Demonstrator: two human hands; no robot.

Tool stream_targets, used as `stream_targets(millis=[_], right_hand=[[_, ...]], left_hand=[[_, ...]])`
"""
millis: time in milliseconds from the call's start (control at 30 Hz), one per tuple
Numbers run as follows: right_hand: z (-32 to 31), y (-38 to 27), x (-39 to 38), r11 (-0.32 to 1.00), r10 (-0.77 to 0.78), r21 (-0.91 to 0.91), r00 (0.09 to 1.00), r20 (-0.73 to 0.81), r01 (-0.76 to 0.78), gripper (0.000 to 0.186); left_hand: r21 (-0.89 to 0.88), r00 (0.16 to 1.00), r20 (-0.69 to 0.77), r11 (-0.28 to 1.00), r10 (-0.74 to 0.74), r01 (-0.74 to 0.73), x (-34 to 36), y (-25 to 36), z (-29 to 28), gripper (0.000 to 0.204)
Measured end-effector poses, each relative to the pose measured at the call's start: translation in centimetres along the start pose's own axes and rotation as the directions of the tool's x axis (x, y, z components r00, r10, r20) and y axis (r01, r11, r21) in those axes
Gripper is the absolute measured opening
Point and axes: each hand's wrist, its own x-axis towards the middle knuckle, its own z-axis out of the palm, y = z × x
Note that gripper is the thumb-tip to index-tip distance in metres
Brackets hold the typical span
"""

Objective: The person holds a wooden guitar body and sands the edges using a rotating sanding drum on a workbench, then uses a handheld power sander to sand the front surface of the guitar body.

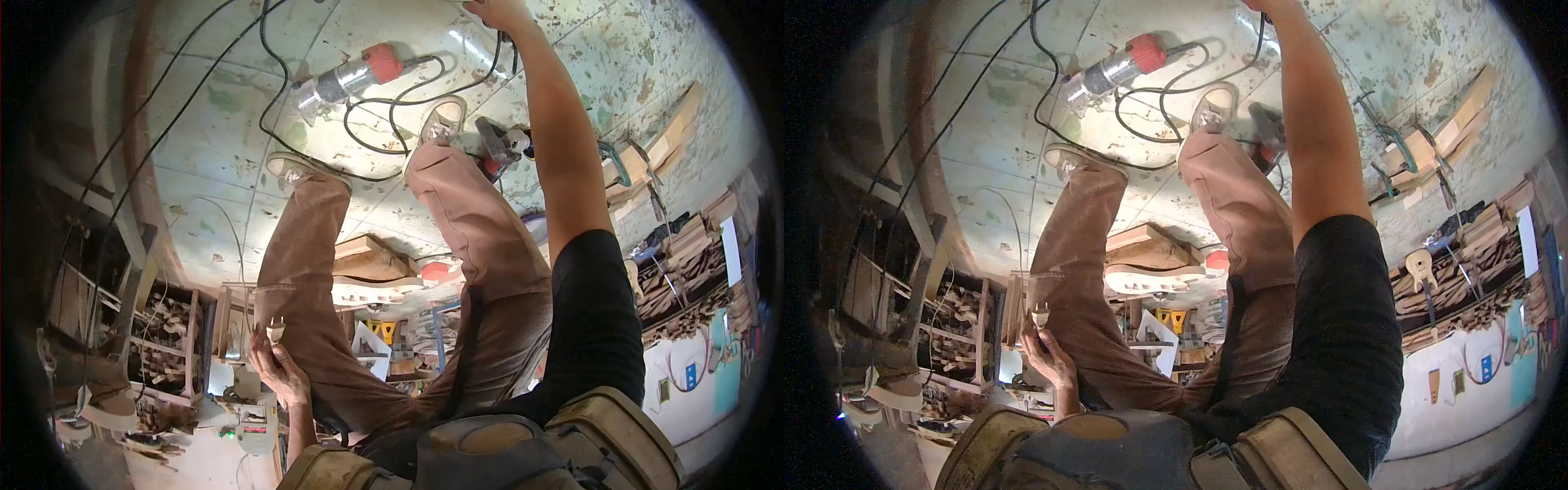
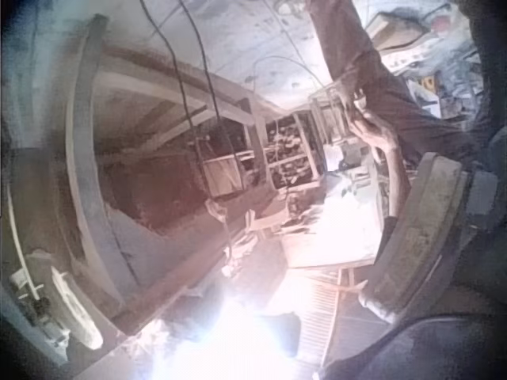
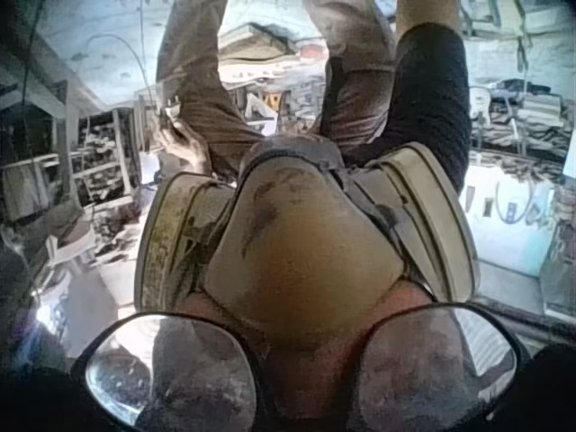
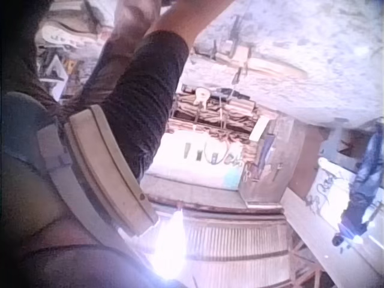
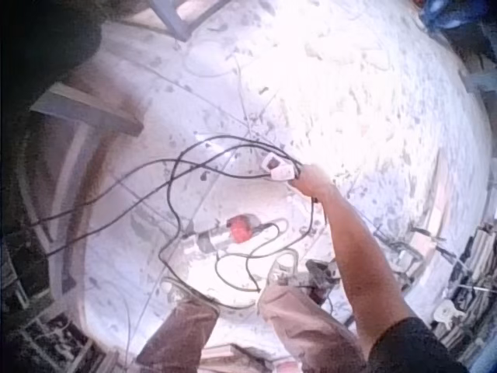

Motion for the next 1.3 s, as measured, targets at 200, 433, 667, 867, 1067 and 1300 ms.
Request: stream_targets(millis=[200, 433, 667, 867, 1067, 1300], right_hand=[[-0.3, -0.8, 2.2, 1.0, 0.006, 0.027, 1.0, -0.024, -0.006, 0.043], [2.1, 2.9, 4.3, 0.983, -0.143, -0.112, 0.988, 0.059, 0.149, 0.043], [-1.0, -3.3, -0.9, 0.982, -0.123, -0.132, 0.987, 0.105, 0.137, 0.038], [-0.7, -2.4, 0.1, 0.982, -0.143, -0.119, 0.989, 0.03, 0.146, 0.043], [0.7, 0.1, 1.1, 0.982, -0.145, -0.114, 0.987, 0.065, 0.152, 0.045], [1.8, -2.2, -1.6, 0.991, -0.101, -0.083, 0.995, -0.002, 0.1, 0.037]], left_hand=[[-0.006, 0.997, -0.078, 1.0, 0.026, -0.026, 1.1, 0.6, 1.6, 0.038], [-0.036, 0.996, -0.078, 0.998, 0.051, -0.054, 1.1, 1.0, 1.6, 0.042], [-0.045, 0.998, -0.066, 0.999, -0.021, 0.018, 0.8, 1.2, 1.6, 0.044], [-0.056, 0.999, -0.053, 0.998, -0.008, 0.005, 1.2, 1.4, 1.5, 0.043], [-0.072, 0.999, -0.045, 0.997, -0.009, 0.006, 1.0, 0.7, 1.5, 0.048], [-0.086, 0.999, -0.049, 0.996, -0.017, 0.013, 0.6, 0.6, 1.6, 0.05]])
